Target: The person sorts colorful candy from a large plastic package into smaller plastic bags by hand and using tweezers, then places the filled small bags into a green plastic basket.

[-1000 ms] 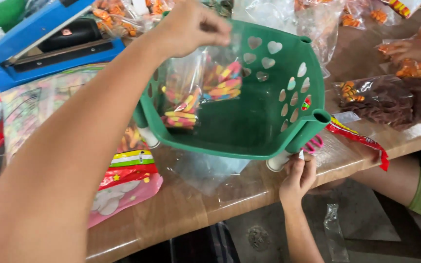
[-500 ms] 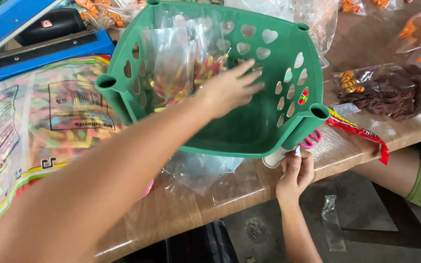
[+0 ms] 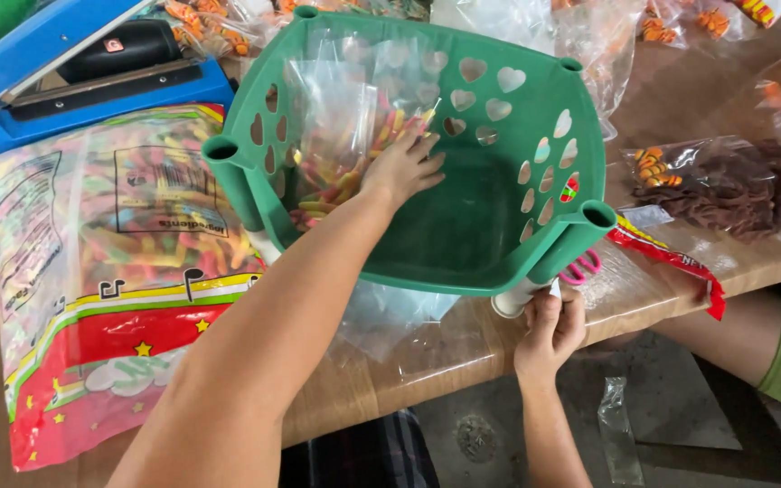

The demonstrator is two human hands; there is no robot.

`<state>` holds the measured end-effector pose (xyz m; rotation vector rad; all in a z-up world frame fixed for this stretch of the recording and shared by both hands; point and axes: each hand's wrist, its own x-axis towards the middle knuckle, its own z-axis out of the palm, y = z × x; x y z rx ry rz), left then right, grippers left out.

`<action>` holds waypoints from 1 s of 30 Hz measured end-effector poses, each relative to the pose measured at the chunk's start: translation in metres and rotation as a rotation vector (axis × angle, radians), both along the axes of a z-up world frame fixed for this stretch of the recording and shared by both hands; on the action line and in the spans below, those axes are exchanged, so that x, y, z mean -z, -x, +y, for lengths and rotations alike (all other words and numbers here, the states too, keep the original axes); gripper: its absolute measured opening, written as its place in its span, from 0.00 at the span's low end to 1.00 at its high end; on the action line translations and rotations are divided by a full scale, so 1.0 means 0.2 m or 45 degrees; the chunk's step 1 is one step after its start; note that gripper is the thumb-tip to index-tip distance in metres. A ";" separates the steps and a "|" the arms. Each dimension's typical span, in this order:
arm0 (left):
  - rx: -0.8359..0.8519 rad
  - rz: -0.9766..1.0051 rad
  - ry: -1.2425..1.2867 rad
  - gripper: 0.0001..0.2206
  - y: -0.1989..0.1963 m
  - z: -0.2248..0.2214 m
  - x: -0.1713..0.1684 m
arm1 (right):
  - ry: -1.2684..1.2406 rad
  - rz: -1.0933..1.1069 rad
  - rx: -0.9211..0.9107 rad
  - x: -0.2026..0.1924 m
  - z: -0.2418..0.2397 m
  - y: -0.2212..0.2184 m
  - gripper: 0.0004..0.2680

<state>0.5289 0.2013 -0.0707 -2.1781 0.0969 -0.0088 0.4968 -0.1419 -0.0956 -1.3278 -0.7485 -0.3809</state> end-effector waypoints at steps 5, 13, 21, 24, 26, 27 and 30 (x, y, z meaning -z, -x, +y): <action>0.101 -0.122 0.325 0.31 0.29 -0.22 -0.41 | -0.062 -0.023 0.001 0.04 0.01 -0.03 0.11; 0.548 -0.925 0.693 0.14 1.08 -0.70 -0.98 | -0.023 0.032 0.010 -0.04 0.02 0.06 0.11; -0.029 -0.607 1.071 0.19 1.65 -0.73 -0.10 | -0.062 0.010 0.001 0.05 0.01 0.00 0.09; -0.008 -0.664 1.245 0.26 1.72 -0.85 -0.07 | -0.041 0.066 0.070 0.11 0.00 -0.04 0.10; 0.057 -0.734 1.179 0.20 1.76 -0.89 -0.08 | -0.041 0.042 0.065 0.14 -0.03 -0.05 0.10; 0.152 -0.775 1.132 0.13 1.79 -0.91 -0.08 | -0.028 0.022 0.099 0.16 -0.03 -0.07 0.10; 0.288 -1.127 1.217 0.06 1.85 -0.92 -0.09 | 0.220 0.046 0.351 0.05 -0.04 0.06 0.12</action>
